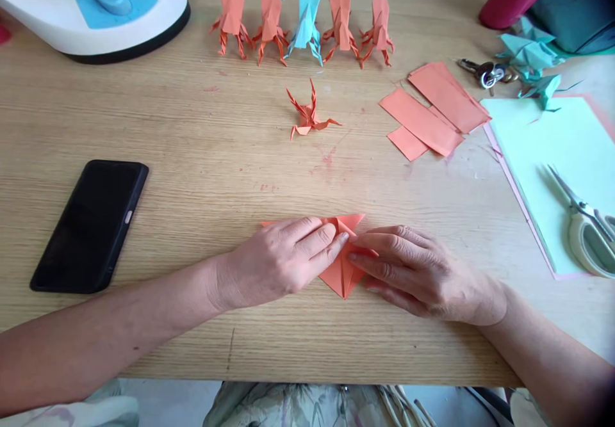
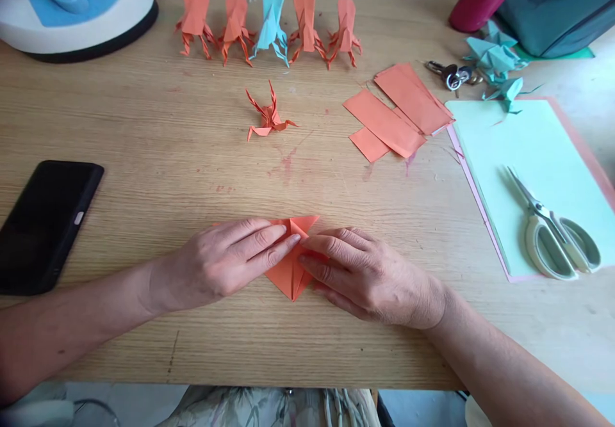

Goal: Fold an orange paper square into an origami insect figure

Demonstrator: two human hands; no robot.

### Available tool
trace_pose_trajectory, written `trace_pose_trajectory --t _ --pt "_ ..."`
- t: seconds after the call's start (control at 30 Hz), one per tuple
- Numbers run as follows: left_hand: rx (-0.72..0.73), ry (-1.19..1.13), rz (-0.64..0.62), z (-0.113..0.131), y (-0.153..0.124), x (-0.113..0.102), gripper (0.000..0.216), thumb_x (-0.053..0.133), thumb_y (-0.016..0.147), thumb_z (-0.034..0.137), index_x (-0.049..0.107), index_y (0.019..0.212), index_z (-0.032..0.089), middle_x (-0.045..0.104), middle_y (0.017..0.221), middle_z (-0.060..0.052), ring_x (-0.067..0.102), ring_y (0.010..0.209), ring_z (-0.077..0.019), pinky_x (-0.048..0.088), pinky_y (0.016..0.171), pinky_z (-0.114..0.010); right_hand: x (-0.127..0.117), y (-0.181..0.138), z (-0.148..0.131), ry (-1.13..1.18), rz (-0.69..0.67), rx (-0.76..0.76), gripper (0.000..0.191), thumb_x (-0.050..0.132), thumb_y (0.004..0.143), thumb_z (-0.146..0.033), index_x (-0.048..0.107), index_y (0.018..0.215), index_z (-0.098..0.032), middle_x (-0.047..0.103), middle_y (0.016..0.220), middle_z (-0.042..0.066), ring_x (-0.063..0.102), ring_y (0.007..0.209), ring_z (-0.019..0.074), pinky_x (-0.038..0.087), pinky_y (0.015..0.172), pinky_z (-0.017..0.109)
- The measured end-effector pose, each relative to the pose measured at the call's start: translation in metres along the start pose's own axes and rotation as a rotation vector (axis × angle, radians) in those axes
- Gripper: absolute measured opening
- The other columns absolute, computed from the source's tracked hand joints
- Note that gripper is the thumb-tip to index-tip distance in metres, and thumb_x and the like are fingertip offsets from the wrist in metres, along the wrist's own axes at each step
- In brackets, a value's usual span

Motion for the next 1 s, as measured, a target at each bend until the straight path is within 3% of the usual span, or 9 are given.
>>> trace_pose_trajectory --t 0.2,0.47,0.63,1.0 --pt "0.041 0.002 -0.026 0.0 -0.002 0.0 0.032 0.057 0.097 0.006 0.063 0.128 0.007 0.066 0.136 -0.012 0.071 0.107 -0.0204 0.064 0.088 -0.031 0.001 -0.004 0.002 0.005 -0.007 0.0 0.035 0.064 0.094 -0.021 0.063 0.128 -0.01 0.064 0.127 0.017 0.065 0.11 0.0286 0.058 0.09 0.044" --pt "0.032 -0.048 -0.019 0.0 -0.003 -0.001 0.033 0.056 0.096 0.005 0.064 0.128 0.009 0.068 0.133 -0.013 0.071 0.111 -0.0226 0.064 0.087 -0.032 -0.001 -0.001 -0.002 -0.102 -0.024 -0.056 0.033 0.064 0.093 -0.014 0.064 0.126 -0.012 0.065 0.131 0.016 0.062 0.116 0.0284 0.056 0.092 0.044" --pt "0.033 0.008 -0.029 0.001 -0.003 0.001 0.03 0.055 0.097 0.006 0.065 0.125 0.011 0.067 0.136 -0.012 0.071 0.109 -0.0208 0.065 0.084 -0.031 -0.006 -0.002 -0.012 -0.226 -0.032 -0.189 0.026 0.055 0.096 -0.005 0.067 0.119 -0.012 0.071 0.124 0.01 0.065 0.106 0.0238 0.053 0.081 0.04" --pt "0.026 0.065 -0.019 0.003 -0.002 0.001 0.032 0.053 0.098 0.005 0.065 0.127 0.011 0.064 0.139 -0.008 0.071 0.104 -0.0171 0.064 0.078 -0.026 -0.005 -0.005 -0.013 -0.208 -0.077 -0.169 0.028 0.048 0.101 -0.01 0.066 0.121 -0.014 0.072 0.123 0.009 0.065 0.107 0.0234 0.052 0.09 0.043"
Point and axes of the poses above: each hand's wrist, its own y-axis towards the middle knuckle, its own x-axis out of the palm, z = x × y, the point moved 1 cm from there along y, towards the middle knuckle
